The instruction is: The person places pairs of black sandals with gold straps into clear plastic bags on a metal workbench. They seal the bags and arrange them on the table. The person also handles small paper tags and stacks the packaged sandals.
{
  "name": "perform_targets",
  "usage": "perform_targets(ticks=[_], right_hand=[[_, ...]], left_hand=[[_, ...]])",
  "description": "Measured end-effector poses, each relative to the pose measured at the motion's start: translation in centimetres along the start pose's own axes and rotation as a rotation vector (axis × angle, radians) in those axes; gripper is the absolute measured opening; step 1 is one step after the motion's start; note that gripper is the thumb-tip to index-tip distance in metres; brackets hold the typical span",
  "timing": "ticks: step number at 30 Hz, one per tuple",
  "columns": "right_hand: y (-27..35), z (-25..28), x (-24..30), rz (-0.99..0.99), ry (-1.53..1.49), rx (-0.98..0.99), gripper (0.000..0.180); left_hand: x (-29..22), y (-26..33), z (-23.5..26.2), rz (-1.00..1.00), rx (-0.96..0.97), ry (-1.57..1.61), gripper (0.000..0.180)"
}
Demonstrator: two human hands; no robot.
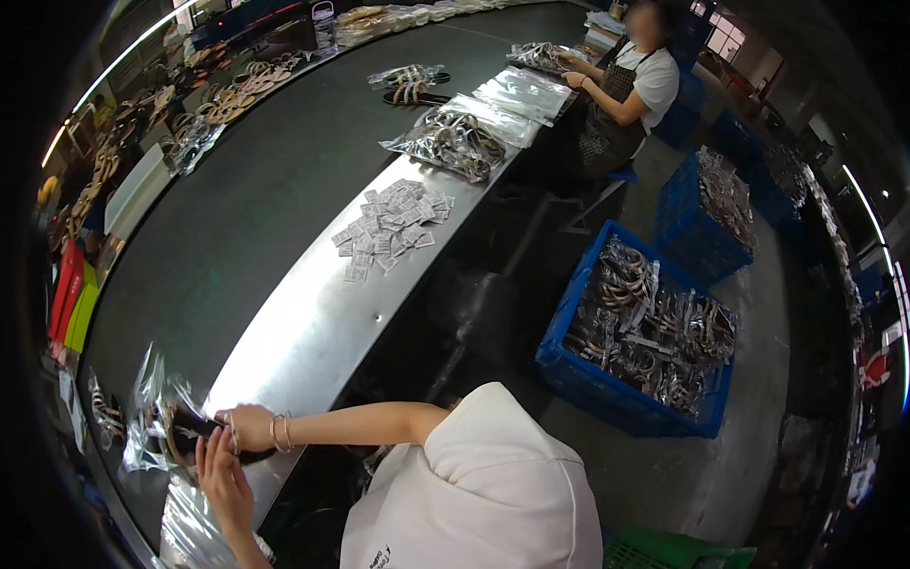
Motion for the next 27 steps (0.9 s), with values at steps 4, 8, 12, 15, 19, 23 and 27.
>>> perform_targets(ticks=[4, 8, 12, 15, 19, 23, 27], right_hand=[[1.0, 6.1, 1.8, 0.026, -0.304, -0.254, 0.062], [1.9, 10.0, 3.0, 0.075, -0.346, -0.340, 0.066], [1.4, 11.6, 1.7, 0.257, -0.138, -0.677, 0.065], [2.3, 12.6, 3.3, 0.147, -0.308, -0.580, 0.064], [2.4, 12.5, 2.2, -0.019, -0.288, -0.673, 0.065], [1.5, 10.9, 1.5, 0.065, -0.262, -0.708, 0.065], [-0.2, 9.6, -6.1, -0.089, -0.342, -0.459, 0.056]], left_hand=[[2.7, 2.0, -0.1, 0.182, -0.505, -0.159, 0.054], [10.6, 3.3, -5.3, 1.004, -0.498, 1.256, 0.051], [1.3, 0.4, -11.4, 0.296, 0.242, 0.297, 0.028], [-1.2, -1.2, -11.8, 0.534, 0.236, 1.078, 0.027], [1.1, 0.9, -13.6, 0.597, 0.147, 0.926, 0.032], [1.2, 0.2, -11.9, 0.544, 0.019, 1.684, 0.058], [2.6, -0.2, -14.2, 0.868, -0.166, 1.740, 0.037]])
Point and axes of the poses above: each hand's wrist, its own y-axis away from the middle knuckle, its own z-axis out of the back of the hand, x = y × z, the point moved 7 cm from there along -y, towards the middle knuckle, and after that the axes turned 8 degrees about z, right-handed, at the moved point
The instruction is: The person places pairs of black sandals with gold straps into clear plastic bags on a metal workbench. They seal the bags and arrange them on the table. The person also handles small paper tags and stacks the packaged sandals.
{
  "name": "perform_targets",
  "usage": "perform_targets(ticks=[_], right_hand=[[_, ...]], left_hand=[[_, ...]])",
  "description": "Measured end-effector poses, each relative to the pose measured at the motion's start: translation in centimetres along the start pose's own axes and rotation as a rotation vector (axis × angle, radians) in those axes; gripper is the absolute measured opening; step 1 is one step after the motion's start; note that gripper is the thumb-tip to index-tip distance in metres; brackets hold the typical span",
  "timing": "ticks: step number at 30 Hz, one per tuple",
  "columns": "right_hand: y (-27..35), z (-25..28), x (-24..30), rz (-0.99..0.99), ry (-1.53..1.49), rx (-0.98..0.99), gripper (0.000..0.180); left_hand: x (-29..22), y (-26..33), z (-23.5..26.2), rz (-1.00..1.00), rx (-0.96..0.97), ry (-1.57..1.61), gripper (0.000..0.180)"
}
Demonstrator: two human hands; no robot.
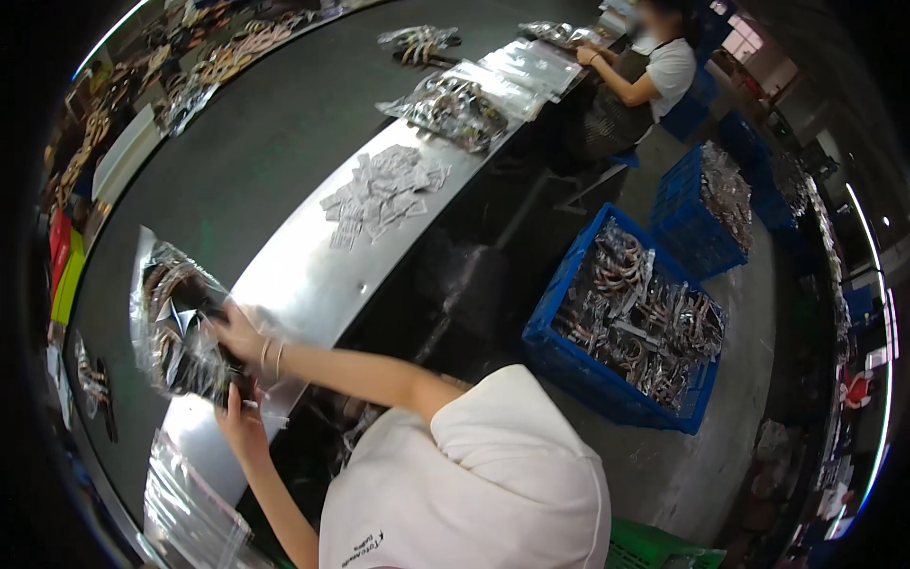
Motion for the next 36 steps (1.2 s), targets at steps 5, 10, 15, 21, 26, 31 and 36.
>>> perform_targets(ticks=[5, 10, 15, 21, 26, 31, 36], right_hand=[[0.7, 2.6, -0.6, 0.164, 0.377, 0.083, 0.078], [-0.1, 1.4, -1.6, 0.093, 0.538, 0.315, 0.076], [2.3, -0.6, 0.3, 0.661, 1.223, 0.012, 0.037], [8.4, -5.0, 1.9, 0.599, 0.904, 0.504, 0.023], [9.6, -9.0, 1.2, 0.591, 0.851, 0.697, 0.022], [12.5, -7.3, 3.8, 0.843, 0.911, 0.750, 0.017], [17.6, 11.7, -1.7, 0.422, 1.379, 1.047, 0.021]], left_hand=[[2.2, 0.5, 2.6, 0.108, -0.011, 0.058, 0.034], [2.8, -3.0, 4.6, 0.053, -0.194, -0.023, 0.037], [4.1, -2.0, 7.7, -0.038, -0.324, -0.243, 0.036], [2.2, 2.6, 7.4, 0.169, -0.341, -0.314, 0.031], [0.6, 3.8, 6.3, 0.111, -0.325, -0.276, 0.032], [2.8, 4.2, 6.7, 0.130, -0.318, -0.295, 0.030], [3.5, 7.6, 8.2, 0.206, -0.289, -0.238, 0.033]])
Point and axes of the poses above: each hand's wrist, its own y-axis away from the middle knuckle, its own z-axis out of the back of the hand, x = y × z, the point moved 7 cm from there along -y, towards the middle knuckle, and after that the axes turned 8 degrees about z, right-handed, at the moved point
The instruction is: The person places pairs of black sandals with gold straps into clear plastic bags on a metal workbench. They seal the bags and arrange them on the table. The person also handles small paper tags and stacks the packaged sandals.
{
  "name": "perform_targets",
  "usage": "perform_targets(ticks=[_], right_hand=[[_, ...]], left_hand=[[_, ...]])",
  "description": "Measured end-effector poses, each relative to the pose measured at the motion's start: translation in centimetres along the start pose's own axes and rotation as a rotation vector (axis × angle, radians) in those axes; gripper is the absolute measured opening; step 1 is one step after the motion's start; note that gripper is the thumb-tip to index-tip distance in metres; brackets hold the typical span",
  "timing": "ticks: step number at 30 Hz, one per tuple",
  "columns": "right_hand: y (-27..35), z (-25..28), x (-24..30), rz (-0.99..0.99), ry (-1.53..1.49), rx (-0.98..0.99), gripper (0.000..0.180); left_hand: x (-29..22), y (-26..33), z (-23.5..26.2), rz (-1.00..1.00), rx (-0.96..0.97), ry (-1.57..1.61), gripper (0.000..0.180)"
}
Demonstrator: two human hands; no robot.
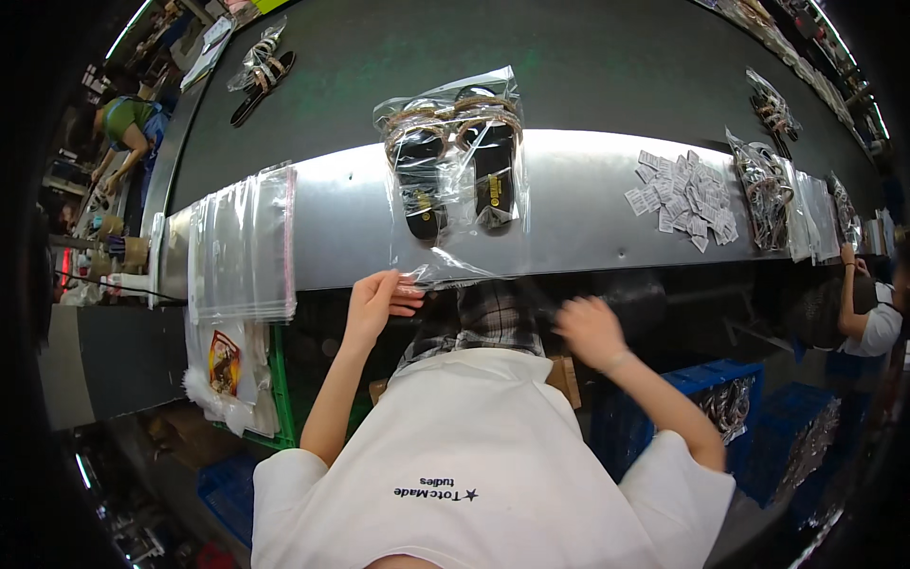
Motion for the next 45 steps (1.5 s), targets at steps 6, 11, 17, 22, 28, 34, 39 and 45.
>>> perform_targets(ticks=[6, 11, 17, 22, 28, 34, 39, 45], right_hand=[[6.5, -0.3, -5.8, -0.191, -0.610, 0.350, 0.021], [-6.8, 13.5, -1.9, 0.272, 0.105, -0.638, 0.026], [-3.3, 7.6, -4.2, -0.079, -0.968, -0.649, 0.005], [-0.6, -4.3, 3.2, -0.740, -1.700, -0.525, 0.027], [-2.1, -0.5, 2.8, -0.361, -1.569, -0.079, 0.045], [-0.6, 15.1, -10.2, -0.227, -0.724, -0.877, 0.089], [-0.9, 14.5, -13.1, -0.202, -1.539, -0.531, 0.062], [14.4, 16.8, -26.1, -0.459, -1.240, -1.539, 0.013]], left_hand=[[-7.5, 4.4, 0.1, -0.771, -0.327, -0.808, 0.018], [-7.0, 2.7, -5.4, -1.298, 0.127, -1.470, 0.025], [-7.5, 7.0, -2.9, -1.018, -0.039, -0.956, 0.012], [9.0, 6.3, 1.6, 0.142, -0.001, 0.105, 0.025], [6.2, 4.5, 0.2, 0.130, -0.089, 0.315, 0.020], [-10.1, 4.3, -6.6, -0.494, -0.043, -0.695, 0.032], [-19.4, 2.2, -14.5, -0.844, 0.055, -1.255, 0.033], [-23.3, 0.8, -17.3, -1.090, 0.035, -0.632, 0.049]])
Point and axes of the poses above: each hand's wrist, its own y-axis away from the middle knuckle, its own z-axis out of the back of the hand, x = y × z, the point moved 7 cm from there along -y, towards the middle knuckle, and after that the axes turned 8 degrees about z, right-handed, at the moved point
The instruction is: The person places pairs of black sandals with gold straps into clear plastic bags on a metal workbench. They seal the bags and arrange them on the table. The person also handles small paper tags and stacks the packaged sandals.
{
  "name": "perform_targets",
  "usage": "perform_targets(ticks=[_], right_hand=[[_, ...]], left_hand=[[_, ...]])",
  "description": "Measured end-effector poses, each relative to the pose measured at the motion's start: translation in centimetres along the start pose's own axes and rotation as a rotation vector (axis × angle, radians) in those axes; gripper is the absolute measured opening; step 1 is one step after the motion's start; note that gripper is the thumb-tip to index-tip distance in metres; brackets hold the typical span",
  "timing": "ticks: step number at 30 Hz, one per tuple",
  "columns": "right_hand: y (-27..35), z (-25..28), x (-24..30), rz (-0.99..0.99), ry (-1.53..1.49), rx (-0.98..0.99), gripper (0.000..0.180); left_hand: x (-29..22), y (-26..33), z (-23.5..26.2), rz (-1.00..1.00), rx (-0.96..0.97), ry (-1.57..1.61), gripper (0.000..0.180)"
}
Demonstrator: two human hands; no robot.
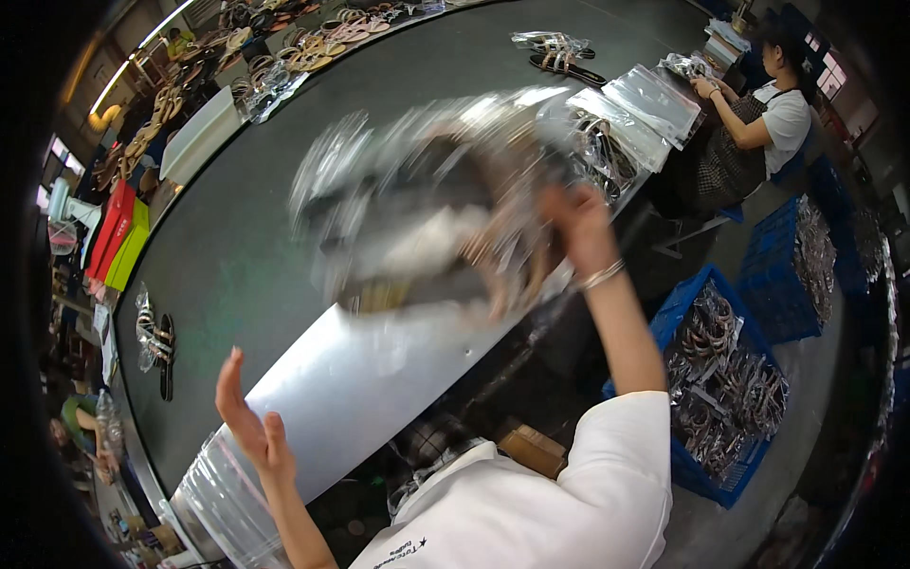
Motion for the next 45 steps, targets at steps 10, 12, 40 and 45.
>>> perform_targets(ticks=[10, 12, 40, 45], right_hand=[[-13.9, 30.5, -10.7, -0.083, 0.399, -0.800, 0.044], [-13.4, 38.8, -11.0, -0.097, 0.726, -0.871, 0.047], [-9.2, -3.5, -17.5, 0.081, 1.450, 0.584, 0.021], [-9.3, -2.5, -15.5, 0.170, 1.532, 0.590, 0.018]], left_hand=[[13.1, 12.0, -4.6, 0.373, 0.429, -0.575, 0.050], [13.8, 11.3, -5.9, 0.277, 0.449, -0.658, 0.052], [20.8, 7.3, 7.7, 0.383, 0.021, -0.365, 0.037], [31.8, 2.0, 17.4, 0.380, -0.068, -0.638, 0.043]])
Point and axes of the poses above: each hand's wrist, its own y-axis away from the middle knuckle, its own z-axis out of the back of the hand, x = y × z, the point moved 7 cm from there along -y, towards the middle knuckle, and after that the axes turned 8 degrees about z, right-handed, at the moved point
